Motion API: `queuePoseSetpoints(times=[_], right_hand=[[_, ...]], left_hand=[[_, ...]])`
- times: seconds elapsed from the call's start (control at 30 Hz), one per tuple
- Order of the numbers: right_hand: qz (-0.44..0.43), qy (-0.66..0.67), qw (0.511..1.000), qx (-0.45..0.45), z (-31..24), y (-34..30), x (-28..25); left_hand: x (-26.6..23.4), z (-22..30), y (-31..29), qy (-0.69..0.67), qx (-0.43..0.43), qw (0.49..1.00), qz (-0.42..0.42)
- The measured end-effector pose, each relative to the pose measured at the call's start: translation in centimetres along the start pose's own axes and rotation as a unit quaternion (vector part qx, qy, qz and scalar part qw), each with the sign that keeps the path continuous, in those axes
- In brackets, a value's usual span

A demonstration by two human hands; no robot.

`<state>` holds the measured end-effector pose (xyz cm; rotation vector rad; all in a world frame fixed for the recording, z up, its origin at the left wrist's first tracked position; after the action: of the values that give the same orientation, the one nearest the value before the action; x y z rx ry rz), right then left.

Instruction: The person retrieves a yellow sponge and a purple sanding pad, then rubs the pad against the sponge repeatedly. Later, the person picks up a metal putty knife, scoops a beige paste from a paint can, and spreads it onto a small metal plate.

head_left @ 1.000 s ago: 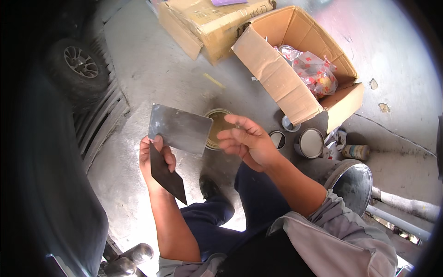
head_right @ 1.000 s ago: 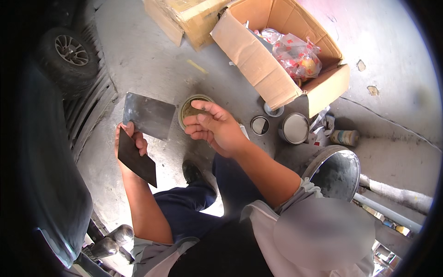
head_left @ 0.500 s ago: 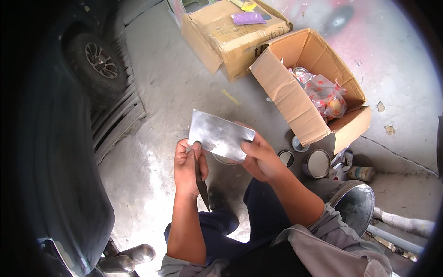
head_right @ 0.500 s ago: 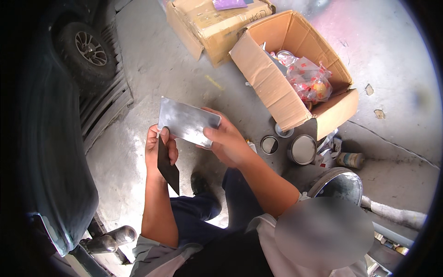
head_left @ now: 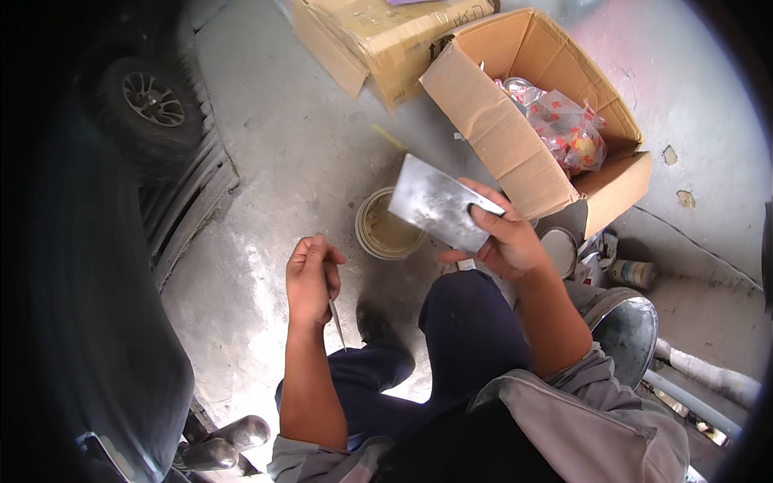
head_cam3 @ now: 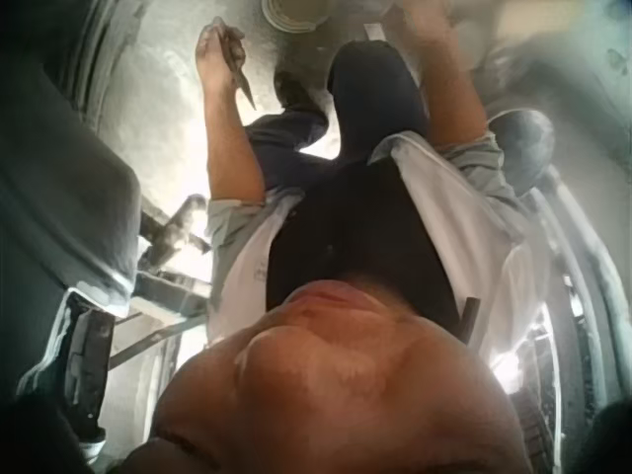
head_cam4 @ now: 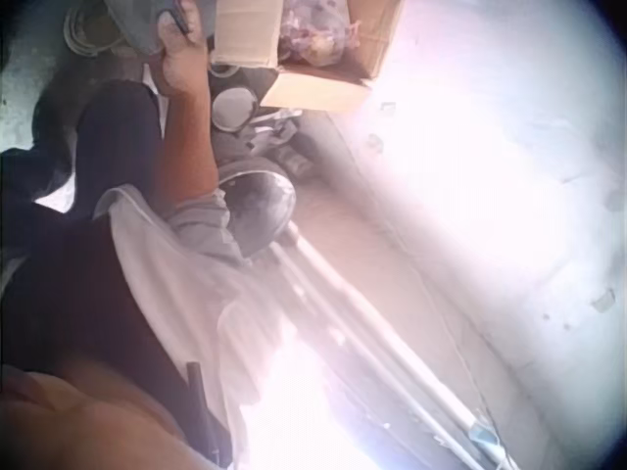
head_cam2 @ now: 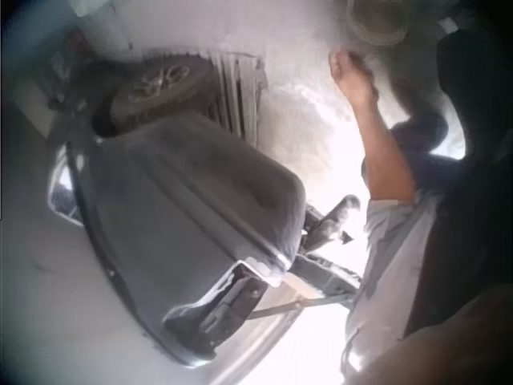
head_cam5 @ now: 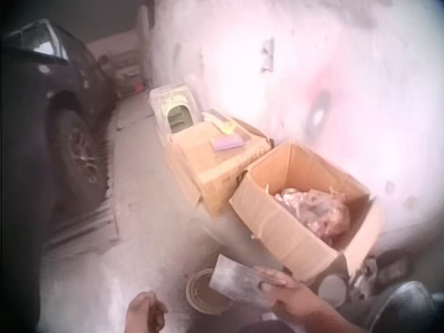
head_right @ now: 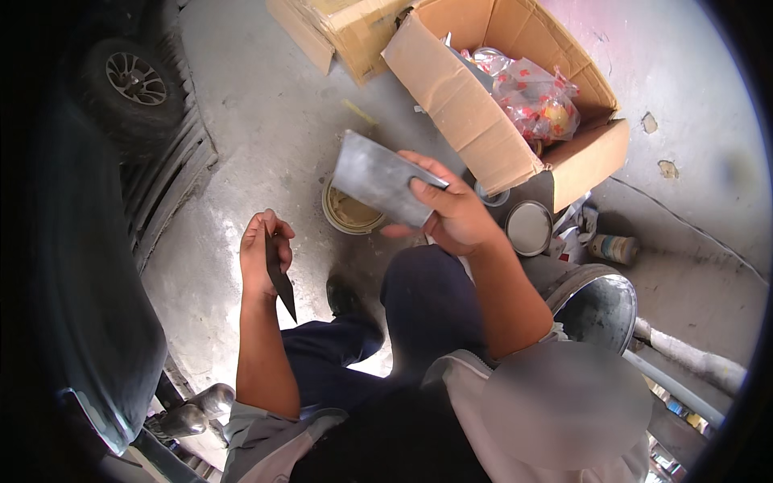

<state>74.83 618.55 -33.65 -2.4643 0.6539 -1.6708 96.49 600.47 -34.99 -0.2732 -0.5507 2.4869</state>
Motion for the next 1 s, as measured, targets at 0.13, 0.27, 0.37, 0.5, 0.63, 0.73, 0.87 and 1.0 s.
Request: queuePoseSetpoints(times=[0.13,0.27,0.37,0.5,0.63,0.73,0.87,1.0], right_hand=[[0.071,-0.182,0.98,-0.042,-0.9,0.6,-3.8],[0.085,-0.427,0.9,0.012,1.1,2.7,-4.5],[0.012,-0.58,0.812,-0.066,3.6,5.3,-5.5],[-0.043,-0.636,0.77,-0.035,7.4,9.4,-7.5],[-0.015,-0.718,0.696,0.021,10.4,13.1,-10.1],[-0.005,-0.772,0.634,0.046,12.2,14.8,-10.3],[0.017,-0.777,0.623,0.085,13.0,15.6,-9.9],[0.039,-0.778,0.617,0.115,14.0,16.1,-9.2]], left_hand=[[-0.9,-8.9,4.3,-0.062,-0.117,0.989,0.059],[1.9,-17.5,4.4,-0.006,-0.172,0.983,0.055],[4.7,-19.7,4.4,0.041,-0.157,0.986,0.039],[5.3,-22.0,5.7,0.076,-0.112,0.991,-0.001],[5.6,-18.6,6.1,0.064,-0.15,0.986,-0.035],[4.0,-21.0,8.1,0.092,-0.105,0.99,-0.018],[2.4,-19.1,9.6,0.127,-0.145,0.978,-0.076],[1.0,-18.7,10.5,0.151,-0.164,0.966,-0.134]])
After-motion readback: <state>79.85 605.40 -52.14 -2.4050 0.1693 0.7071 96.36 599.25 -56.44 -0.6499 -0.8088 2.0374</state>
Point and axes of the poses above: each hand's wrist, its own y-axis towards the middle knuckle, its own x-axis out of the palm, z = x × y, the point moved 4 cm from there along y, towards the middle knuckle, and after that the axes turned 14 degrees about y, right-handed, at the moved point
